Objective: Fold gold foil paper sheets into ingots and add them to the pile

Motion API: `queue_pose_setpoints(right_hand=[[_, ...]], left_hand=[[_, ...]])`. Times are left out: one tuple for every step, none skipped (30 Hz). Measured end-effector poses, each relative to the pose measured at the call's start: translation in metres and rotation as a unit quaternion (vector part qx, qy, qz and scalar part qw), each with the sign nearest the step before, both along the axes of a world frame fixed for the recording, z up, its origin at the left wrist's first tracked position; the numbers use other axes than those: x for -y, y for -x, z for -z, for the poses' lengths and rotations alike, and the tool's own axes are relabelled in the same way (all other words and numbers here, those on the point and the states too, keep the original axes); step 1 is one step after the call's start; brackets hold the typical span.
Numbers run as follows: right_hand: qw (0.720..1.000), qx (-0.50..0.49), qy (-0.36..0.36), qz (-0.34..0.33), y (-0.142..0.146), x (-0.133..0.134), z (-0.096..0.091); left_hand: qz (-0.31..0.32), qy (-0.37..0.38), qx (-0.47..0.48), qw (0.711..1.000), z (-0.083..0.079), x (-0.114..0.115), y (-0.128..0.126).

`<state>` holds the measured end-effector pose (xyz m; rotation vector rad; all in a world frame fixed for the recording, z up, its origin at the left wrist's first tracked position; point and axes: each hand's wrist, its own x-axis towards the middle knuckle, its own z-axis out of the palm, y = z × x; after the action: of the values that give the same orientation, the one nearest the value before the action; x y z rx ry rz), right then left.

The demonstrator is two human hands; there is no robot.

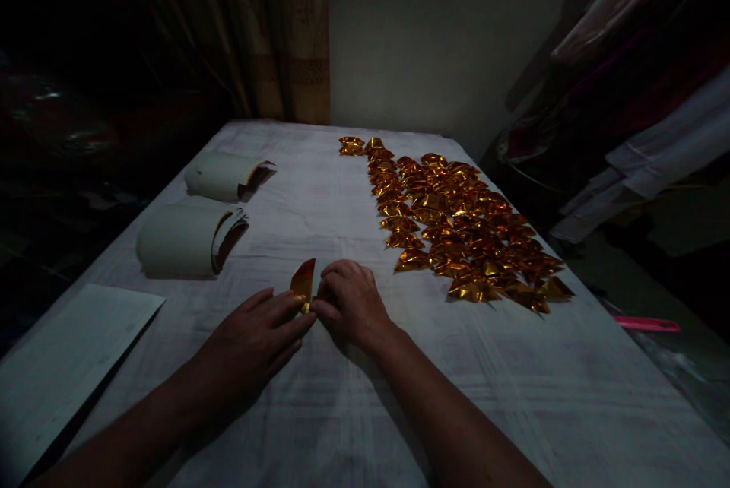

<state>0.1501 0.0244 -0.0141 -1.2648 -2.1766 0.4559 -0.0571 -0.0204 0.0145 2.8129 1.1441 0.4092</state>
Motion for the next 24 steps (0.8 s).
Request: queue_pose_setpoints(right_hand=[[1.000,0.001,-0.003,-0.001,-0.001,0.000,0.000],[1.000,0.002,-0.006,-0.002,-0.002,-0.001,0.001],[1.000,0.002,-0.009,-0.001,-0.003,-0.002,0.002],[1.000,0.002,-0.012,0.003,-0.005,-0.003,0.002],[1.000,0.003,-0.014,0.009,-0.007,-0.004,0.003],[1.000,0.004,-0.014,0.015,-0.008,-0.006,0.003],[1.000,0.006,-0.014,0.021,-0.010,-0.007,0.004],[1.000,0.008,-0.014,0.026,-0.011,-0.008,0.004],[0.999,0.011,-0.015,0.029,-0.012,-0.008,0.004],[0.999,0.013,-0.016,0.030,-0.012,-0.008,0.003],[0.999,0.015,-0.019,0.031,-0.012,-0.008,0.003],[0.999,0.016,-0.023,0.030,-0.012,-0.007,0.003],[0.999,0.017,-0.027,0.028,-0.011,-0.006,0.003],[0.999,0.019,-0.032,0.022,-0.011,-0.004,0.003],[0.999,0.020,-0.037,0.015,-0.010,-0.003,0.003],[0.999,0.022,-0.041,0.008,-0.009,-0.002,0.004],[0.999,0.023,-0.044,0.004,-0.009,-0.002,0.004],[0.999,0.023,-0.045,0.002,-0.009,-0.002,0.005],[0.999,0.023,-0.043,0.004,-0.009,-0.003,0.006],[0.999,0.022,-0.041,0.008,-0.010,-0.004,0.006],[0.999,0.021,-0.038,0.013,-0.011,-0.005,0.007],[0.999,0.019,-0.035,0.018,-0.012,-0.006,0.007],[0.999,0.018,-0.032,0.024,-0.013,-0.007,0.007],[0.999,0.017,-0.030,0.029,-0.014,-0.009,0.008]], left_hand=[[0.000,0.001,-0.002,1.000,0.000,0.000,0.000],[-0.001,0.003,-0.003,1.000,0.000,0.000,0.000],[-0.001,0.006,-0.002,1.000,0.000,0.000,0.000],[-0.002,0.009,0.000,1.000,0.000,0.000,0.001],[-0.003,0.012,0.004,1.000,0.000,0.000,0.001],[-0.003,0.013,0.007,1.000,0.000,0.000,0.001],[-0.003,0.013,0.010,1.000,0.000,0.000,0.001],[-0.001,0.012,0.013,1.000,0.000,0.000,0.001],[0.000,0.012,0.015,1.000,0.001,-0.001,0.001],[0.000,0.012,0.016,1.000,0.001,-0.001,0.001],[0.000,0.012,0.017,1.000,0.001,-0.001,0.001],[-0.001,0.012,0.017,1.000,0.001,-0.001,0.001],[-0.002,0.011,0.017,1.000,0.001,-0.001,0.001],[-0.002,0.011,0.016,1.000,0.001,-0.001,0.001],[-0.002,0.012,0.014,1.000,0.001,-0.001,0.001],[-0.001,0.014,0.011,1.000,0.001,-0.001,0.001],[-0.001,0.016,0.009,1.000,0.001,-0.001,0.001],[-0.001,0.018,0.007,1.000,0.001,-0.002,0.001],[-0.001,0.020,0.005,1.000,0.000,-0.002,0.001],[0.000,0.022,0.004,1.000,-0.001,-0.002,0.001],[0.001,0.024,0.003,1.000,-0.002,-0.003,0.001],[0.003,0.026,0.004,1.000,-0.004,-0.003,0.001],[0.005,0.026,0.005,1.000,-0.005,-0.003,0.001],[0.007,0.027,0.007,1.000,-0.006,-0.003,0.002]])
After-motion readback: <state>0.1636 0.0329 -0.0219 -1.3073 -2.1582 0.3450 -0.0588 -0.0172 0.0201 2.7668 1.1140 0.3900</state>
